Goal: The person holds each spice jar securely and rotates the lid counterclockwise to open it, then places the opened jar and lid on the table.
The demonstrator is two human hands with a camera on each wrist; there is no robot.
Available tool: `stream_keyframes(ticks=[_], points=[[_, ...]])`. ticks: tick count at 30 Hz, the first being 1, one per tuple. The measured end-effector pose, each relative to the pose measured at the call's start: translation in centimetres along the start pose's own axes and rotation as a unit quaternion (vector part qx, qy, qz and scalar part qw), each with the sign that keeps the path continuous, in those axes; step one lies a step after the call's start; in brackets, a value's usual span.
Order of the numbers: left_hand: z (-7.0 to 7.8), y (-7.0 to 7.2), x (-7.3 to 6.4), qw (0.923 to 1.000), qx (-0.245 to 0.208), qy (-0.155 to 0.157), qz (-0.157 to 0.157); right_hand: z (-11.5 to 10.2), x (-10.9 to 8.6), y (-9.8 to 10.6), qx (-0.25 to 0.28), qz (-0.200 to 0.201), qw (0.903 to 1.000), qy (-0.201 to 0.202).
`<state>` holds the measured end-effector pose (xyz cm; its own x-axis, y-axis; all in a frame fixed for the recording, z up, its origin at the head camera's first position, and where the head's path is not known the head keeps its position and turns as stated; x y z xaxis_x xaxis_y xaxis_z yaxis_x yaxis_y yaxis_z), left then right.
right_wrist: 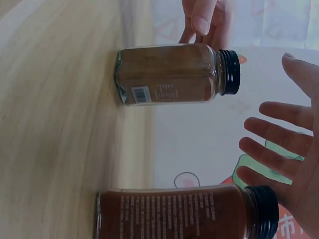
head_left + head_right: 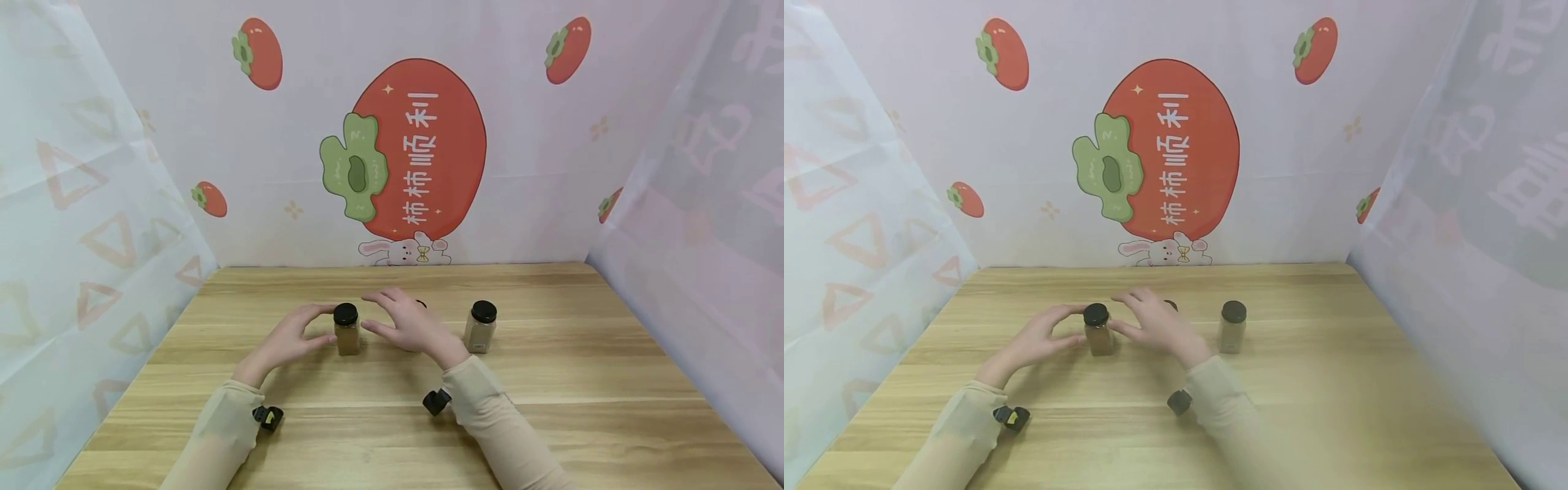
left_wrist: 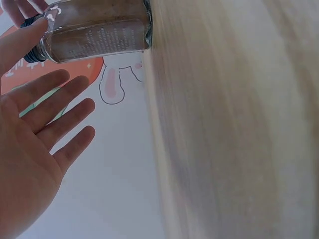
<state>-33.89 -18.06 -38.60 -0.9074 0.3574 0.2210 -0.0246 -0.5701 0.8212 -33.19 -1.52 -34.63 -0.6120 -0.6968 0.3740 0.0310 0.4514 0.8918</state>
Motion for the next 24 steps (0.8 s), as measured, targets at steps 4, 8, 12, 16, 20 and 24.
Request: stream_keyframes(ticks=[4, 8, 12, 16, 20, 24], points=[[-0.1, -0.1, 0.1, 1.0, -0.002, 0.004, -0.003, -0.1, 0.2, -0.5, 0.009, 0.003, 0.9999, -0.007], [-0.3, -0.1, 0.2, 0.9999, -0.005, 0.007, -0.005, -0.3, 0.5, -0.9, 0.013, 0.003, 0.9998, -0.011], [-0.4, -0.2, 0.3, 0.9999, 0.0, 0.01, -0.006, -0.5, 0.8, -1.4, 0.018, 0.001, 0.9998, -0.013], [-0.2, -0.4, 0.5, 0.9999, 0.002, 0.011, -0.007, -0.6, 1.1, -1.8, 0.017, -0.001, 0.9998, -0.014], [-0.3, -0.6, 0.6, 0.9998, -0.001, 0.015, -0.008, -0.8, 1.3, -1.9, 0.024, 0.005, 0.9995, -0.019], [-0.2, -0.6, 0.7, 0.9998, -0.009, 0.015, -0.009, -0.8, 1.4, -2.1, 0.034, 0.01, 0.9991, -0.025]])
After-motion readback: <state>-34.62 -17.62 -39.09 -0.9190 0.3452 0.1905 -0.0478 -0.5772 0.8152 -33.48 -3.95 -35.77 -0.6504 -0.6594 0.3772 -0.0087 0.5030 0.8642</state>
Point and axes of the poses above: each hand's wrist, its own x-axis towards the middle knuckle, its own y-axis out of the back of the hand, z = x × y, the point moved 10 cm from there along x, towards the middle knuckle, and after that the axes turned 8 degrees about y, right-handed, at the moved point
